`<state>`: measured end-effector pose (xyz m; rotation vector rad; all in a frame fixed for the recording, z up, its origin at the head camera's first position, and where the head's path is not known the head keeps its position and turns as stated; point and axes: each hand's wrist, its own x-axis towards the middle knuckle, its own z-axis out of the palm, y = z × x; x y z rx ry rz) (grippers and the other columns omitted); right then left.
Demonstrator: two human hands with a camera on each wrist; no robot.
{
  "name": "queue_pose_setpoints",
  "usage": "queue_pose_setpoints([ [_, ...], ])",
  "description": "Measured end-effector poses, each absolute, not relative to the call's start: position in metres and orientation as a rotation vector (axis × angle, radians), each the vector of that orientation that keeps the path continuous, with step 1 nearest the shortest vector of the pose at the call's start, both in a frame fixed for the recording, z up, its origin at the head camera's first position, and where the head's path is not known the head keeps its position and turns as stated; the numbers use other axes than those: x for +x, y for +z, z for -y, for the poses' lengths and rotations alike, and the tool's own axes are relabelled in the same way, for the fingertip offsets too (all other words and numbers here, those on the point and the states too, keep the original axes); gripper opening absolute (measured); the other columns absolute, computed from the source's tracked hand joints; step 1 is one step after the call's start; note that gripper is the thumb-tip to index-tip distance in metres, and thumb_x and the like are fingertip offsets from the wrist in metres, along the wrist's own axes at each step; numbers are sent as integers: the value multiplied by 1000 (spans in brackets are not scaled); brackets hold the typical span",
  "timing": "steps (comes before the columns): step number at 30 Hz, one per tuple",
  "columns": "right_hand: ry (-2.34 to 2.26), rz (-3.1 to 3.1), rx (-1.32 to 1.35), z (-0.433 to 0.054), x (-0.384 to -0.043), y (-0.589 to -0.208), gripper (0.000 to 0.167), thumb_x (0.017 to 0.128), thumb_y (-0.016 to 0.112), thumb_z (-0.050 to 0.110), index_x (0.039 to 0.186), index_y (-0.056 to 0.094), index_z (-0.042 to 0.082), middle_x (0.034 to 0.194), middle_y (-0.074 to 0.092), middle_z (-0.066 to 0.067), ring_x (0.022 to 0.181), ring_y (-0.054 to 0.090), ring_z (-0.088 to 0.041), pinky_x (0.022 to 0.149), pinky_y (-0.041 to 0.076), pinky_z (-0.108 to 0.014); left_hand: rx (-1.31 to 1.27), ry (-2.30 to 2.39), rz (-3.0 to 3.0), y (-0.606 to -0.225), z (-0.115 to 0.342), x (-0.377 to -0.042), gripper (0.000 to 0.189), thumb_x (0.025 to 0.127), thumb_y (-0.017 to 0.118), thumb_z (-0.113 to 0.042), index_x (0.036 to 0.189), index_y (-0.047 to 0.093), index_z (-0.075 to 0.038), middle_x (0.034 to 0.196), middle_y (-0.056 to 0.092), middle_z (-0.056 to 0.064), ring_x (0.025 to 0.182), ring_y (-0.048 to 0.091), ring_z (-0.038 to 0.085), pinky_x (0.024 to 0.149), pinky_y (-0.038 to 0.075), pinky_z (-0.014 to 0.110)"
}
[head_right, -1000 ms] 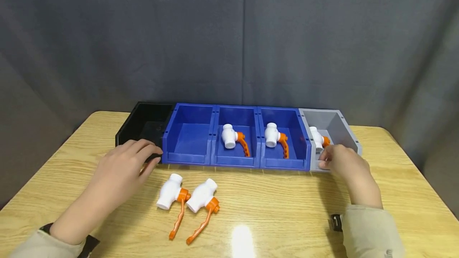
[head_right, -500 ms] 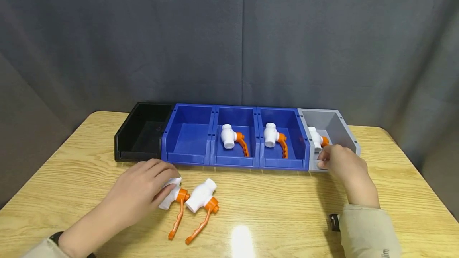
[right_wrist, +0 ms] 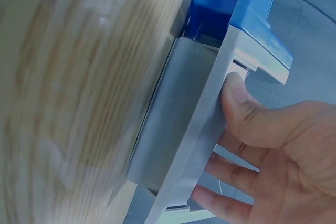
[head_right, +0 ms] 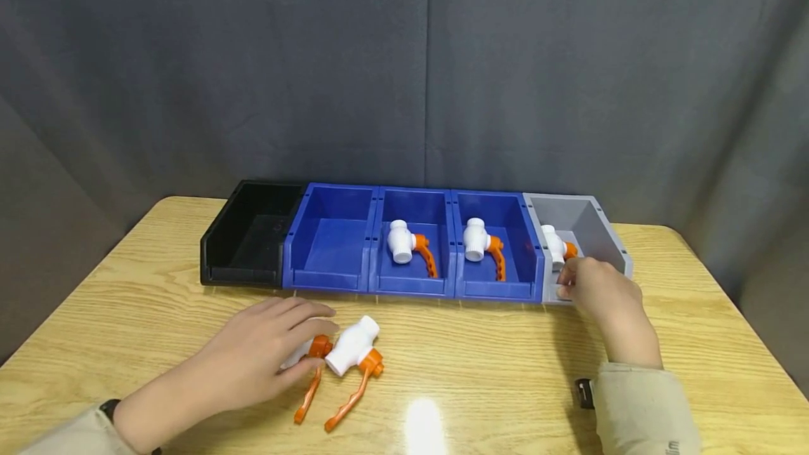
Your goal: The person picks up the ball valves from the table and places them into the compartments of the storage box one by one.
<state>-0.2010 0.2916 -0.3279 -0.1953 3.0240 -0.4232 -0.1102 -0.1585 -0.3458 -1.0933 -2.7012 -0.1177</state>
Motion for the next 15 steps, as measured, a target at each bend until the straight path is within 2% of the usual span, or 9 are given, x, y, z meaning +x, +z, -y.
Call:
queue_pose_setpoints([
  [5,-408,-3043,-199,-290,-202,-328,6,88,72,12,88,68,8,85,65,-10,80,56,-31,63,43,-53,-1140,-106,2717,-346,153,-111,45,92,67,-46,130,63,-23,136,57,-5,124,54,19,100,46,45],
  [10,-380,-3047,-198,-289,-202,-327,6,88,73,12,90,69,8,89,67,-13,83,58,-34,63,43,-56,-1214,-90,2688,-346,146,-115,44,92,68,-45,130,62,-23,137,57,-5,126,53,18,102,44,41],
  [15,-391,-3040,-195,-290,-200,-328,6,88,72,12,90,68,9,89,66,-13,83,58,-34,63,42,-55,-1331,-23,2668,-344,133,-119,43,93,66,-43,130,62,-21,136,58,-4,126,53,19,101,45,44],
])
